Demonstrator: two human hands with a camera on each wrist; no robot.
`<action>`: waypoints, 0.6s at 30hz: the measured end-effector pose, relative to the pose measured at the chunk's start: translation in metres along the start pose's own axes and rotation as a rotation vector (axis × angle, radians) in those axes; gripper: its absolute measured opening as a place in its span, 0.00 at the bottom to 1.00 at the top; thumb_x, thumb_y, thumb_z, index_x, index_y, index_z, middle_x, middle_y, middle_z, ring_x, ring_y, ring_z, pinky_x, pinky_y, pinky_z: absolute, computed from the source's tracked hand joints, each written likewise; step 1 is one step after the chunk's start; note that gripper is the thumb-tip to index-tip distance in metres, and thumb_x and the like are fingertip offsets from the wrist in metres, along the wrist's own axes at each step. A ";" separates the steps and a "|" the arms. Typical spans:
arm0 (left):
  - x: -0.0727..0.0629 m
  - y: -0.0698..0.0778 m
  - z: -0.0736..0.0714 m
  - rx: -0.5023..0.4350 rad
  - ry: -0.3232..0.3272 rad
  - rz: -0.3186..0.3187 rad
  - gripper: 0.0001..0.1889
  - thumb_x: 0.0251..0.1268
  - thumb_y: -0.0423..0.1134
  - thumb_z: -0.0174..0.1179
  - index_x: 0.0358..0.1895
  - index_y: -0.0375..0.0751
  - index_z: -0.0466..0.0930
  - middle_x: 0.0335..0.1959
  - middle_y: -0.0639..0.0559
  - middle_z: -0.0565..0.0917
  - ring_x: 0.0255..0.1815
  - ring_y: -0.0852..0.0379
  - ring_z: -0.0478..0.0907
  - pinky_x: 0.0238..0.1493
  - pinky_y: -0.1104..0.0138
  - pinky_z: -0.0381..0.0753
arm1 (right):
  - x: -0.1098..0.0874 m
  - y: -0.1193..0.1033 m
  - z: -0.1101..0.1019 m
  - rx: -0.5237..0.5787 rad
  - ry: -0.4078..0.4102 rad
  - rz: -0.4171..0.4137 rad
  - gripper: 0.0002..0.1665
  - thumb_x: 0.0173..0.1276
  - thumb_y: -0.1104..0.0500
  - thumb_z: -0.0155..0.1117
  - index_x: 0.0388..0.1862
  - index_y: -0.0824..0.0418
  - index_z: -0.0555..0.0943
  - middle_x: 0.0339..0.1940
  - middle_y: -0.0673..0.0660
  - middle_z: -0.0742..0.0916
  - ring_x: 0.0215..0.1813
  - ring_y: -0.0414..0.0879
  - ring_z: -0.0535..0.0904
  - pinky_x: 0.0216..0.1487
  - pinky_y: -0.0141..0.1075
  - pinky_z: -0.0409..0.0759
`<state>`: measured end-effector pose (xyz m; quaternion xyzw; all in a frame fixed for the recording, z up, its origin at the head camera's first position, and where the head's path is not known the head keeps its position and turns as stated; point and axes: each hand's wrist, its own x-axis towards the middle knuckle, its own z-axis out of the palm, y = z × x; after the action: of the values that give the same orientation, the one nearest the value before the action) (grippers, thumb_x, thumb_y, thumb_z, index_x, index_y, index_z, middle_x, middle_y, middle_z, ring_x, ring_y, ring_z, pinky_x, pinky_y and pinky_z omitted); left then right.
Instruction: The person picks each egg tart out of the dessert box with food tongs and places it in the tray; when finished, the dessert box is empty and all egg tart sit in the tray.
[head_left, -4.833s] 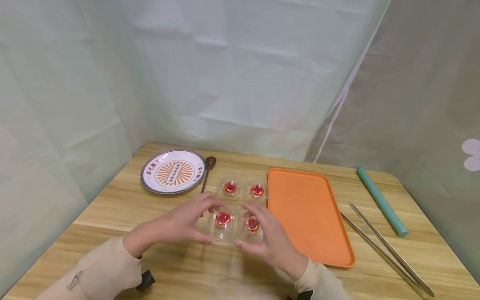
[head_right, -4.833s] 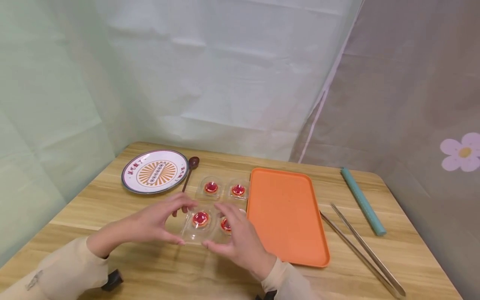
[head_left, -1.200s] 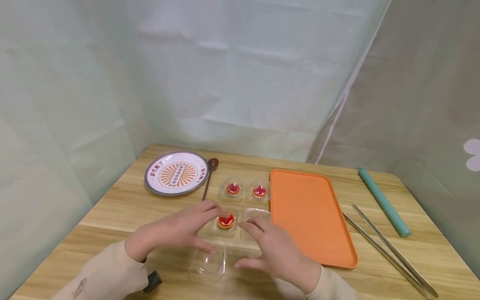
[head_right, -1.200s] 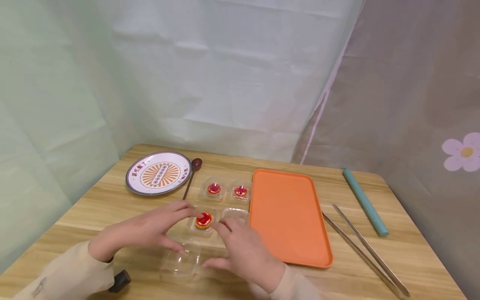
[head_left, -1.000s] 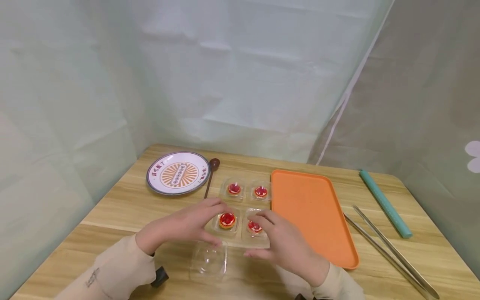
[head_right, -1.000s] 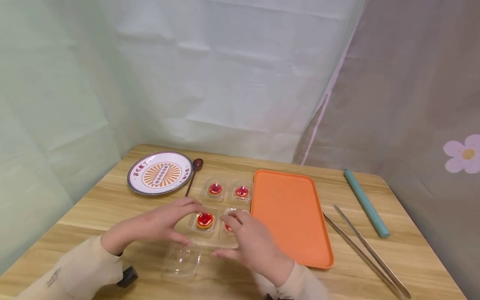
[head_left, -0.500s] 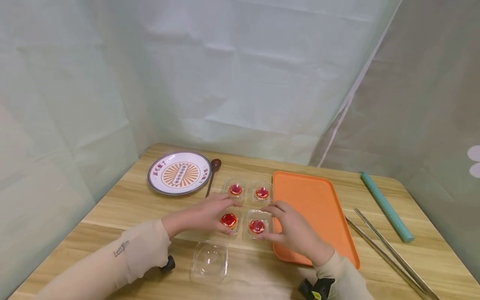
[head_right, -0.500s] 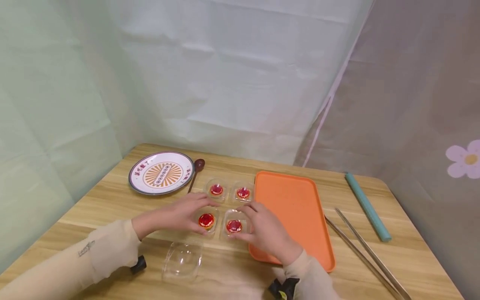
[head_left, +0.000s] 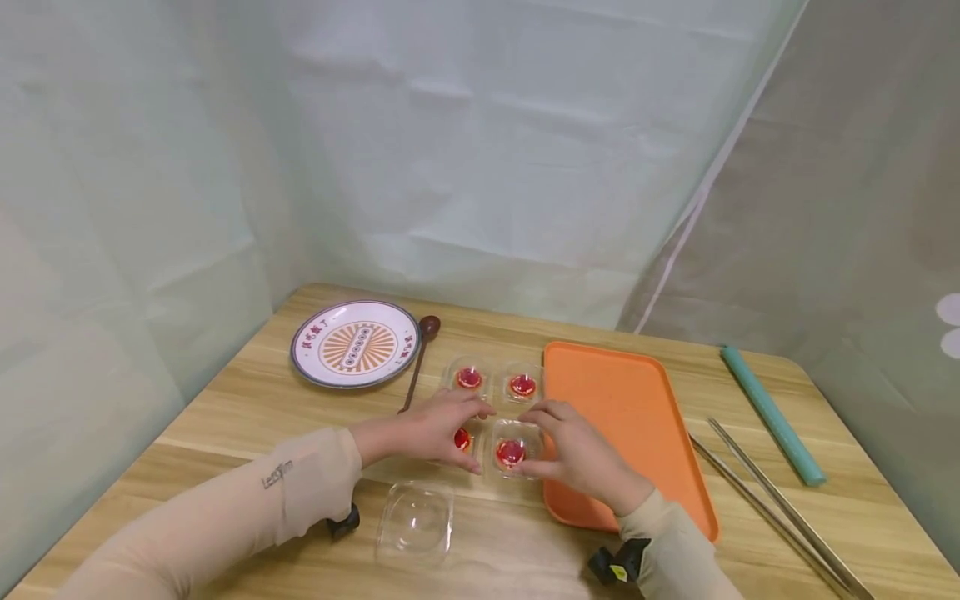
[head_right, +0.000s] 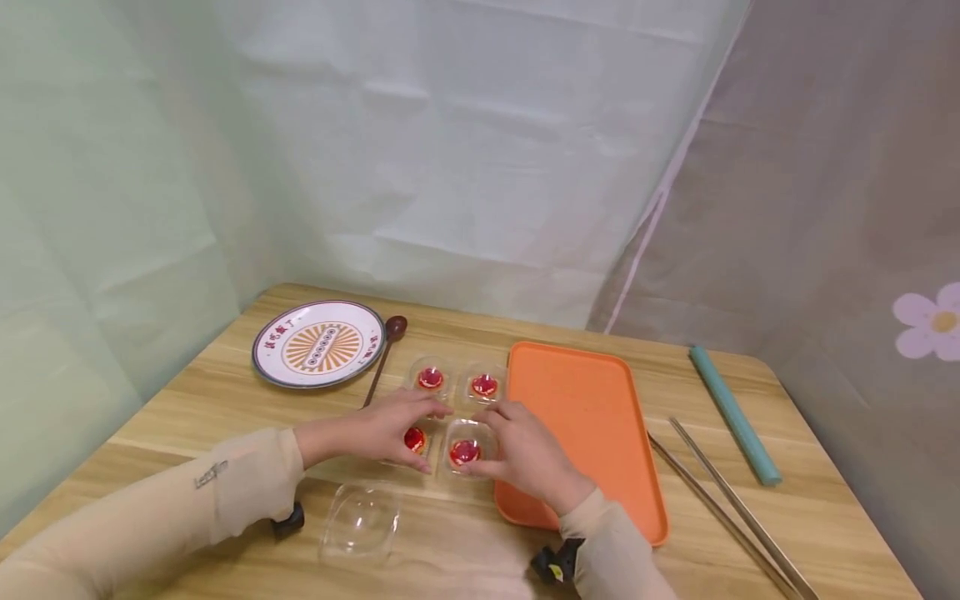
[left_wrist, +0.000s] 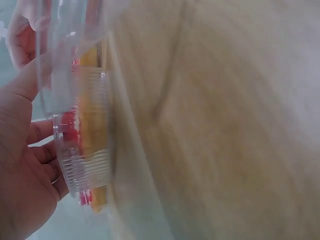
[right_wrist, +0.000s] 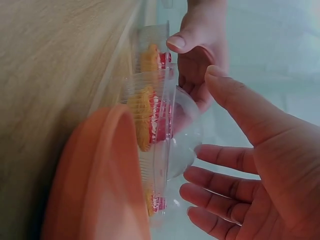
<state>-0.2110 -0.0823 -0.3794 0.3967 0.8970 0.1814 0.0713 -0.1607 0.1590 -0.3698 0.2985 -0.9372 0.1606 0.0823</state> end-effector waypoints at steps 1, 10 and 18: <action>0.001 0.000 0.001 -0.007 -0.001 -0.005 0.42 0.45 0.58 0.72 0.64 0.41 0.71 0.61 0.47 0.77 0.67 0.46 0.68 0.70 0.51 0.64 | 0.000 0.000 0.001 0.003 -0.004 0.003 0.38 0.51 0.39 0.73 0.56 0.60 0.79 0.55 0.56 0.82 0.58 0.52 0.78 0.60 0.46 0.78; 0.006 0.000 0.006 -0.039 -0.017 -0.040 0.42 0.43 0.61 0.72 0.63 0.43 0.72 0.57 0.50 0.79 0.63 0.50 0.71 0.68 0.54 0.66 | 0.003 0.000 0.006 -0.039 0.003 -0.050 0.42 0.50 0.36 0.73 0.57 0.60 0.78 0.56 0.56 0.82 0.59 0.51 0.77 0.61 0.45 0.76; 0.008 0.001 0.011 -0.045 -0.017 -0.058 0.43 0.42 0.61 0.72 0.62 0.42 0.72 0.61 0.47 0.76 0.69 0.46 0.66 0.74 0.50 0.58 | 0.004 -0.001 0.013 -0.073 0.014 -0.080 0.42 0.50 0.35 0.72 0.58 0.59 0.79 0.57 0.55 0.82 0.59 0.51 0.76 0.62 0.47 0.76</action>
<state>-0.2121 -0.0727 -0.3891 0.3703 0.9032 0.1961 0.0933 -0.1641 0.1520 -0.3808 0.3316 -0.9291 0.1248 0.1063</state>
